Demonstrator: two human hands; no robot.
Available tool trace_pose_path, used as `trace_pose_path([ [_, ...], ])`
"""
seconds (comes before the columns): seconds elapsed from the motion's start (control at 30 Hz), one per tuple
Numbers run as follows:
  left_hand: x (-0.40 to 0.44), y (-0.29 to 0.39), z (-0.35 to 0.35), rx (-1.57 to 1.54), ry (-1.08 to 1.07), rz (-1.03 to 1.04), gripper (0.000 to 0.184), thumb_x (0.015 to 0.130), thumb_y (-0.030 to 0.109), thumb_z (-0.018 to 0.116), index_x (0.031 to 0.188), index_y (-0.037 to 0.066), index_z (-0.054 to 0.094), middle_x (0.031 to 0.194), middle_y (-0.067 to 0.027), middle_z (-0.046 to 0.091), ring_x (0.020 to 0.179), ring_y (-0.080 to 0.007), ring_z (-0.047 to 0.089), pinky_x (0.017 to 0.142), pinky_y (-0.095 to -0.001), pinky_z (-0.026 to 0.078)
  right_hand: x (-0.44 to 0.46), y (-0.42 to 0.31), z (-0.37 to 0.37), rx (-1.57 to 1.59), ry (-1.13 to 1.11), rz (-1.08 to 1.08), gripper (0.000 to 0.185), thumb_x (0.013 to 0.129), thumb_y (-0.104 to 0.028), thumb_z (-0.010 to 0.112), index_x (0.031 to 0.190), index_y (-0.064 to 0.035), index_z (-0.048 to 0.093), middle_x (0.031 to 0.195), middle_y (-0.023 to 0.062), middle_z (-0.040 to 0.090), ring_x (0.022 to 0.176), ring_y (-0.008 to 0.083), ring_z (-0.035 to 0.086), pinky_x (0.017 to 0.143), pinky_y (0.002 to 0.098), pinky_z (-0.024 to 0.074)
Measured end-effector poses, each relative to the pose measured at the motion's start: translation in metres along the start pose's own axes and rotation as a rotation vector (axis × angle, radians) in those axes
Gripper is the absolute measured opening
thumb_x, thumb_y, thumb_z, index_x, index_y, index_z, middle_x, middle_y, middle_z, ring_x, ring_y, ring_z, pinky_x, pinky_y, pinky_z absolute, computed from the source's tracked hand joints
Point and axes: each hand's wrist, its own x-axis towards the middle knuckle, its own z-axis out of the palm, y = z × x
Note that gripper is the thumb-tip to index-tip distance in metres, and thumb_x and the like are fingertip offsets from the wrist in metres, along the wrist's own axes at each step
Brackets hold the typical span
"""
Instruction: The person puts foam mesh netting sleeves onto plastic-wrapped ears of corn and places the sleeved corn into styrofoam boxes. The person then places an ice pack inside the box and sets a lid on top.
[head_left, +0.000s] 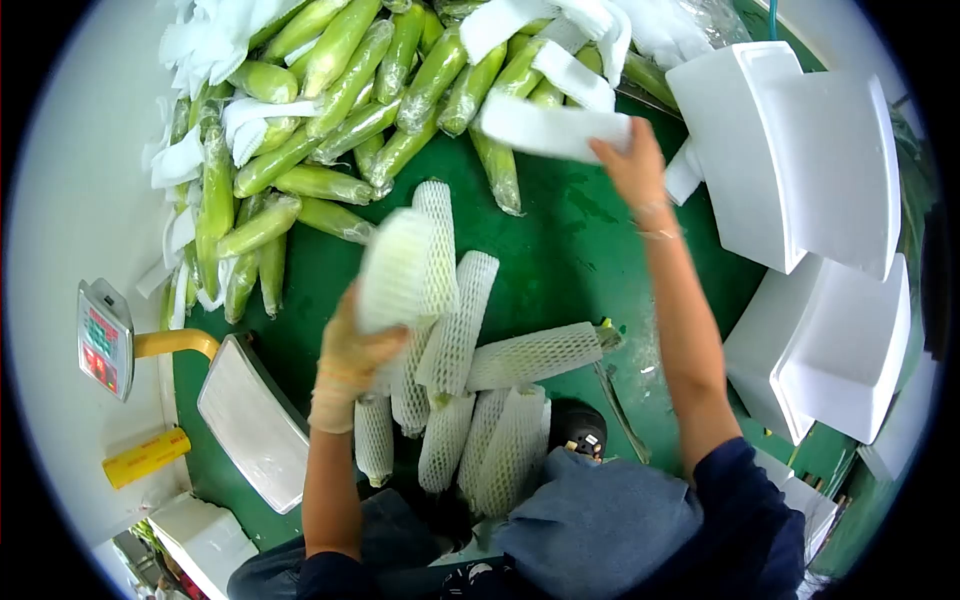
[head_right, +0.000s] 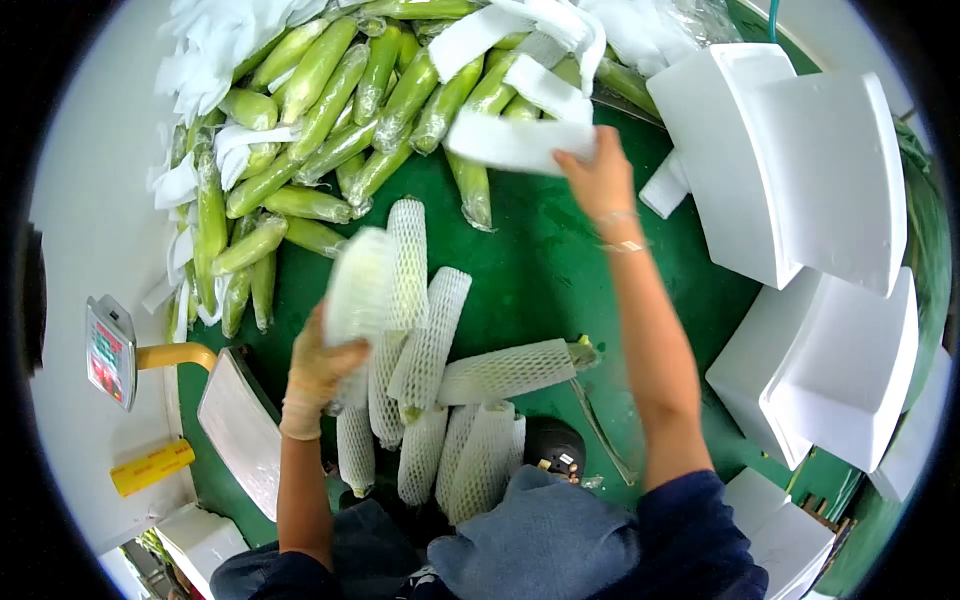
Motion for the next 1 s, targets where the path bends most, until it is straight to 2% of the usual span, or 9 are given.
trace_pose_path([
  [0.13,0.007,-0.075,-0.024,-0.083,0.222,-0.248,0.082,0.072,0.021,0.075,0.137,-0.003,0.031,0.115,-0.0213,0.057,0.100,-0.0253,0.060,0.085,-0.0340,0.049,-0.047,-0.054,-0.081,0.415,-0.877,0.216,0.021,0.082,-0.018,0.071,0.090,-0.0048,0.057,0.078,-0.0052,0.054,0.070,0.0031,0.046,0.061,0.0212,0.0418],
  [0.17,0.002,-0.066,-0.014,0.483,0.176,-0.277,0.090,0.070,0.032,0.075,0.139,-0.002,0.028,0.118,-0.0230,0.056,0.102,-0.0318,0.060,0.087,-0.0353,0.048,-0.058,-0.060,-0.082,0.497,-1.002,0.269,0.016,0.083,-0.017,0.070,0.087,-0.0049,0.061,0.077,-0.0056,0.053,0.070,0.0028,0.045,0.061,0.0209,0.0405],
  [0.3,-0.002,-0.051,0.011,0.409,0.194,-0.327,0.081,0.069,0.038,0.073,0.135,0.006,0.039,0.123,-0.0198,0.054,0.108,-0.0352,0.055,0.091,-0.0385,0.043,-0.083,-0.063,-0.038,0.438,-0.840,-0.021,0.018,0.085,-0.013,0.066,0.097,-0.0009,0.062,0.080,-0.0008,0.055,0.066,0.0050,0.045,0.059,0.0219,0.0396],
  [0.37,0.012,-0.017,0.009,1.196,0.036,-0.194,0.066,0.070,0.031,0.071,0.127,0.007,0.048,0.124,-0.0173,0.053,0.106,-0.0352,0.055,0.089,-0.0400,0.044,-0.088,-0.060,-0.021,0.557,-0.788,0.092,0.021,0.085,-0.012,0.066,0.102,-0.0020,0.060,0.081,-0.0009,0.056,0.065,0.0053,0.046,0.057,0.0214,0.0396],
  [0.5,0.061,0.034,0.055,0.363,0.001,0.482,0.033,0.077,0.007,0.061,0.109,0.001,0.057,0.125,-0.0189,0.051,0.106,-0.0358,0.055,0.086,-0.0402,0.046,-0.094,-0.052,0.039,1.296,-0.680,0.397,0.018,0.084,-0.004,0.063,0.101,-0.0045,0.057,0.086,-0.0006,0.060,0.074,0.0066,0.056,0.068,0.0214,0.0461],
  [0.63,0.119,0.033,0.122,-0.366,-0.074,-0.012,0.017,0.083,0.006,0.059,0.099,0.000,0.057,0.097,-0.0055,0.063,0.094,-0.0176,0.057,0.082,-0.0284,0.045,-0.080,-0.046,0.073,1.281,-0.499,0.603,0.011,0.083,-0.008,0.066,0.090,-0.0043,0.058,0.083,-0.0002,0.059,0.072,0.0073,0.053,0.064,0.0208,0.0445],
  [0.77,0.164,0.012,0.143,-0.149,0.104,0.340,0.017,0.086,0.010,0.055,0.098,-0.001,0.058,0.098,-0.0113,0.061,0.091,-0.0221,0.058,0.082,-0.0294,0.044,-0.050,-0.002,0.109,1.076,-0.140,0.390,0.010,0.089,-0.007,0.049,0.095,0.0000,0.055,0.094,0.0115,0.060,0.080,0.0178,0.058,0.075,0.0317,0.0505],
  [0.83,0.200,0.020,0.154,-1.219,0.332,-0.143,0.015,0.084,0.007,0.054,0.098,0.000,0.058,0.100,-0.0132,0.061,0.088,-0.0248,0.057,0.081,-0.0335,0.045,-0.023,-0.012,0.095,1.498,-0.141,0.840,0.018,0.093,-0.005,0.040,0.099,0.0029,0.054,0.096,0.0139,0.061,0.081,0.0206,0.060,0.079,0.0361,0.0528],
  [1.0,0.240,-0.050,0.174,-0.093,0.305,-0.139,0.055,0.083,0.040,0.061,0.111,-0.005,0.046,0.097,-0.0217,0.060,0.085,-0.0311,0.060,0.075,-0.0369,0.049,-0.037,0.034,0.137,0.550,-0.329,0.493,0.048,0.084,-0.036,0.064,0.097,0.0095,0.057,0.088,0.0158,0.066,0.075,0.0212,0.064,0.066,0.0336,0.0500],
])
